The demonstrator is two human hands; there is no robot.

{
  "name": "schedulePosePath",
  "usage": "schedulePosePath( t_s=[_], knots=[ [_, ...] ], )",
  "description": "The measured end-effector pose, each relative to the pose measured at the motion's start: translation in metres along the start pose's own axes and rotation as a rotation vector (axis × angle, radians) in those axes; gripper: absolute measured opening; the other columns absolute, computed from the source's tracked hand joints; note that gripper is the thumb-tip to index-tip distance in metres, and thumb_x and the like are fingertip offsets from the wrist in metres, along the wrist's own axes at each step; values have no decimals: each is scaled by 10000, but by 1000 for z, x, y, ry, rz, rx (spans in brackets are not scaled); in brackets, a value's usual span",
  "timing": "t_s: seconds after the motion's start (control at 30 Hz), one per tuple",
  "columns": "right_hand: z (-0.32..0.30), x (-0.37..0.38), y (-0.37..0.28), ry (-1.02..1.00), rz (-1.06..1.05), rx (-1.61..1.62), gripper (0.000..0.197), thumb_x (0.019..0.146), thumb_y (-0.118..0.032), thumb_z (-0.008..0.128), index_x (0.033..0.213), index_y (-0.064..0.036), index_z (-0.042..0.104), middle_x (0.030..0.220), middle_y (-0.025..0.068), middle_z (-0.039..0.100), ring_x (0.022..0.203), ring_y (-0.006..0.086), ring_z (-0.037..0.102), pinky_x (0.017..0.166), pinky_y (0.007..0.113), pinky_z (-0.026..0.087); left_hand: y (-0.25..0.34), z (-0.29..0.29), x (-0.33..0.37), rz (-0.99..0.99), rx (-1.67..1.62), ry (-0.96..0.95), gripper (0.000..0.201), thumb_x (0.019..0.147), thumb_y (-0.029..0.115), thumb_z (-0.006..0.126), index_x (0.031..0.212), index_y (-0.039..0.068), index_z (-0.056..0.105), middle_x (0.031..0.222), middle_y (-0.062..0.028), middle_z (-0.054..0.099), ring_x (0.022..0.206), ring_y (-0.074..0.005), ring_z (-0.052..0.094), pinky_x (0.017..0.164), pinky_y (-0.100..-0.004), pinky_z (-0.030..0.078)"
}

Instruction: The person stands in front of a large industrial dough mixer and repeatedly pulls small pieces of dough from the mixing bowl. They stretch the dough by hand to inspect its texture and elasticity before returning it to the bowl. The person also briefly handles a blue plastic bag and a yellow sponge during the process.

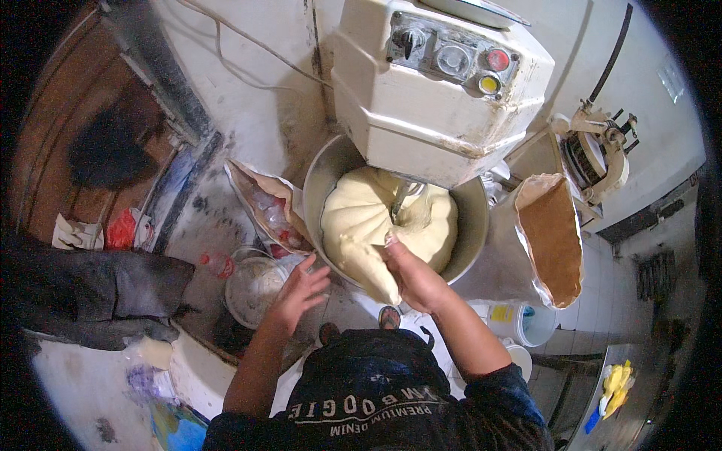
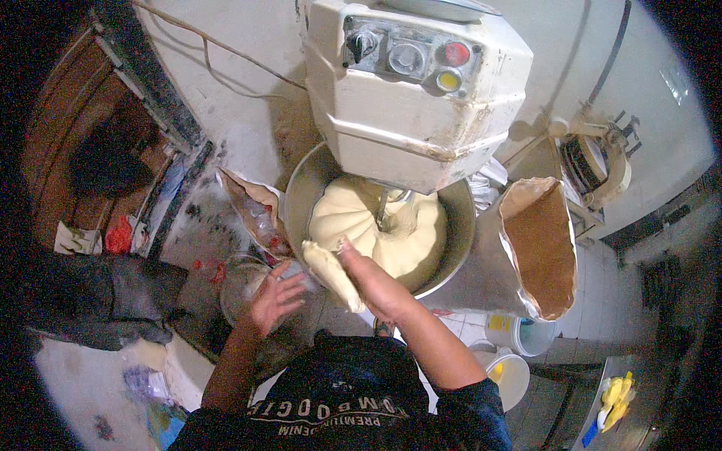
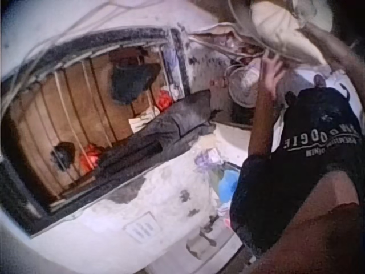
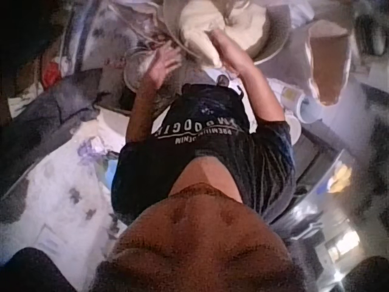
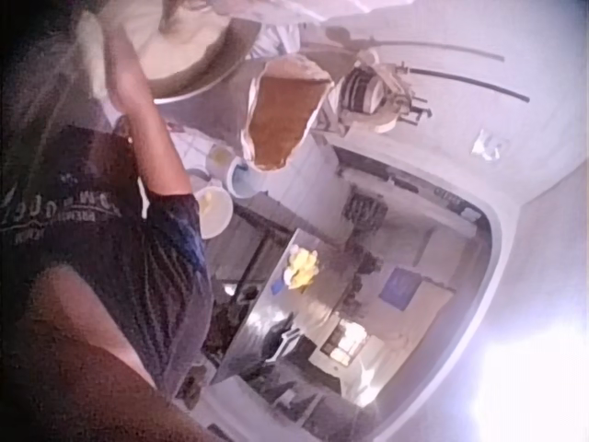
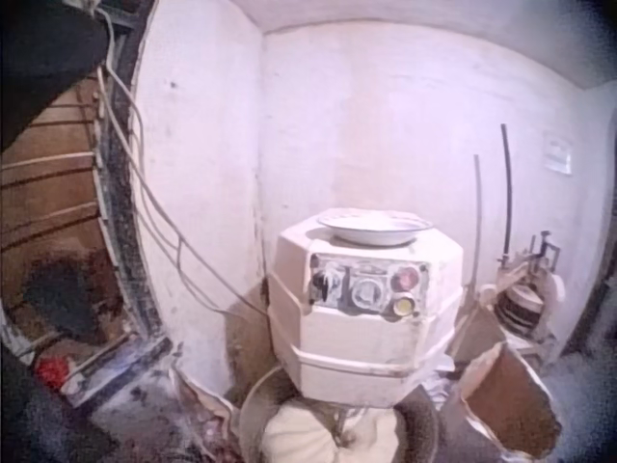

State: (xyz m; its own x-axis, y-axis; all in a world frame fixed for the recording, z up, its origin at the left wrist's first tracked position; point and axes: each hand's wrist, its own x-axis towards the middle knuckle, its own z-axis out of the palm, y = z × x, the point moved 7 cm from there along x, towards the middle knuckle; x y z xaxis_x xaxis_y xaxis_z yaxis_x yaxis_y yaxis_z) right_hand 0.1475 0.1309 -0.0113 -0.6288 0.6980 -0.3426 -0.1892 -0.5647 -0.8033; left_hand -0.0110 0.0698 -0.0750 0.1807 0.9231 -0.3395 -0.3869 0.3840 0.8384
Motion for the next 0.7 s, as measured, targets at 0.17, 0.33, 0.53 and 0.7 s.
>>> schedulePosePath(
  t_s=[0.17,0.33,0.53,0.7],
  knots=[
    [34,-15,-18,-295,55,-939,682,905,-539,192,1156,24,483,1060,242,550,1001,335,527,899,366,384,16,10,7,338,631,-120,736,798,160,631,1368,52,178,1392,-131,238,1291,-209,200,1028,-352,206],
    [56,-18,-30,-403,64,-906,678,905,-545,220,961,30,575,894,193,608,834,270,575,781,359,431,13,29,-1,-60,465,-326,534,841,174,581,1290,28,332,1245,-98,443,1149,-166,415,941,-300,336],
    [-9,25,-22,-37,-31,-648,633,891,-543,308,957,22,587,856,121,603,824,186,542,739,313,429,21,43,-15,-199,-57,-98,447,912,300,433,1239,0,383,1144,-115,530,1031,-205,535,883,-326,421],
    [-51,40,-5,346,-301,-412,521,876,-483,397,1110,-34,520,957,73,565,836,145,522,722,304,423,36,40,-14,8,-420,-50,496,935,324,334,1310,10,253,1281,-168,396,1165,-287,424,995,-430,327]
  ],
)
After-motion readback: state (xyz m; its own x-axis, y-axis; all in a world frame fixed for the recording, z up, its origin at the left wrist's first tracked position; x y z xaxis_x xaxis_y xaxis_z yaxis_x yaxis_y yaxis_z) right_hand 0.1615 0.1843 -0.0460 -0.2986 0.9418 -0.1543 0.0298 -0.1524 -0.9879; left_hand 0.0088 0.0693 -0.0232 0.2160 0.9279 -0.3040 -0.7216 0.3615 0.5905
